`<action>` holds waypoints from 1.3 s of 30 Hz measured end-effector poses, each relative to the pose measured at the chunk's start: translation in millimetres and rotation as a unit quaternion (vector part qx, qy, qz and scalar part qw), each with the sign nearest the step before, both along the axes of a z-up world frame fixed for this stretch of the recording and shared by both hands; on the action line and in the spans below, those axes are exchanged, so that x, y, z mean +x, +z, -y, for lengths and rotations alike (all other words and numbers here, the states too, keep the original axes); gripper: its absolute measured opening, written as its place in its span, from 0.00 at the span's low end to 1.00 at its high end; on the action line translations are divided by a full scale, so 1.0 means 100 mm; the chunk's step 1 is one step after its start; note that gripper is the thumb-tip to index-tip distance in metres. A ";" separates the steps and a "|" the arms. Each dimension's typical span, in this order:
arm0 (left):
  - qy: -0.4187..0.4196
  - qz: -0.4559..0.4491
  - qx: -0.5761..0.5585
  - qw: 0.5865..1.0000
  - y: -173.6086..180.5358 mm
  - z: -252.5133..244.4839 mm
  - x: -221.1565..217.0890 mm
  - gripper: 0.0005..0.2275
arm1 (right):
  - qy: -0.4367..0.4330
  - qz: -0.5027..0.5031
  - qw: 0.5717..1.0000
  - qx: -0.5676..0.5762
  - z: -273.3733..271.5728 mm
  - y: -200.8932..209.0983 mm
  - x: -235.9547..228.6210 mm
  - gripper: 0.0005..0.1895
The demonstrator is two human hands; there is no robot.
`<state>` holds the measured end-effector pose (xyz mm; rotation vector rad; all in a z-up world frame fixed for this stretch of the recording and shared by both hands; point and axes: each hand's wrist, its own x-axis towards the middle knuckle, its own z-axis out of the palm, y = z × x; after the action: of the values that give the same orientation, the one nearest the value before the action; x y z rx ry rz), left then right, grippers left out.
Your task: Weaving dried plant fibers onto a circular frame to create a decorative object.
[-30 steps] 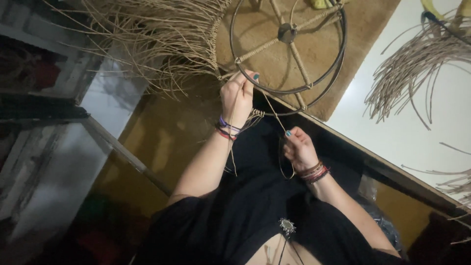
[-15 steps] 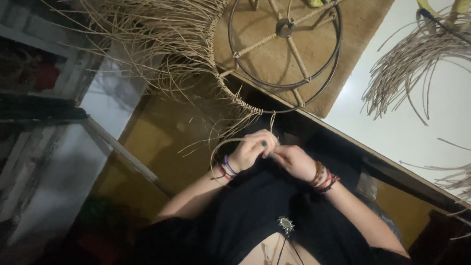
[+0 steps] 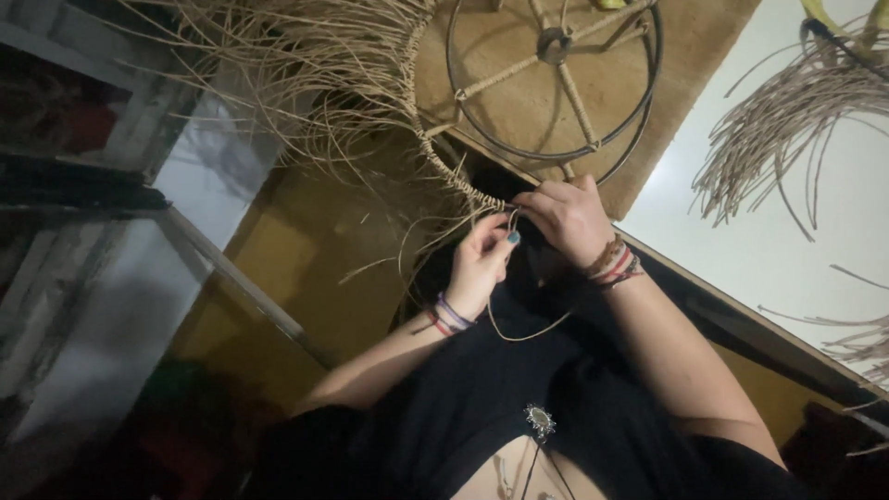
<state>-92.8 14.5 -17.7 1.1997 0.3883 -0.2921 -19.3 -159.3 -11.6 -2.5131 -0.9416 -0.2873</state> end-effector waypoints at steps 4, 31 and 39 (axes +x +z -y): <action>-0.013 -0.088 -0.074 0.993 -0.02 0.08 0.14 0.13 | 0.001 -0.019 1.000 -0.008 0.01 0.05 -0.01 0.07; -0.495 0.316 0.091 0.804 -0.38 -1.78 0.48 0.44 | -0.140 0.017 0.988 -0.070 -0.39 0.10 -0.14 0.11; -0.591 0.017 0.347 0.728 0.22 -2.17 0.71 0.55 | -0.137 0.073 0.980 -0.124 -0.63 -0.01 -0.20 0.08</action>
<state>-21.6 231.4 4.0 2.0943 -0.4344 -1.3160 -39.0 -96.7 -13.0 -2.8889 -0.7181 -0.4702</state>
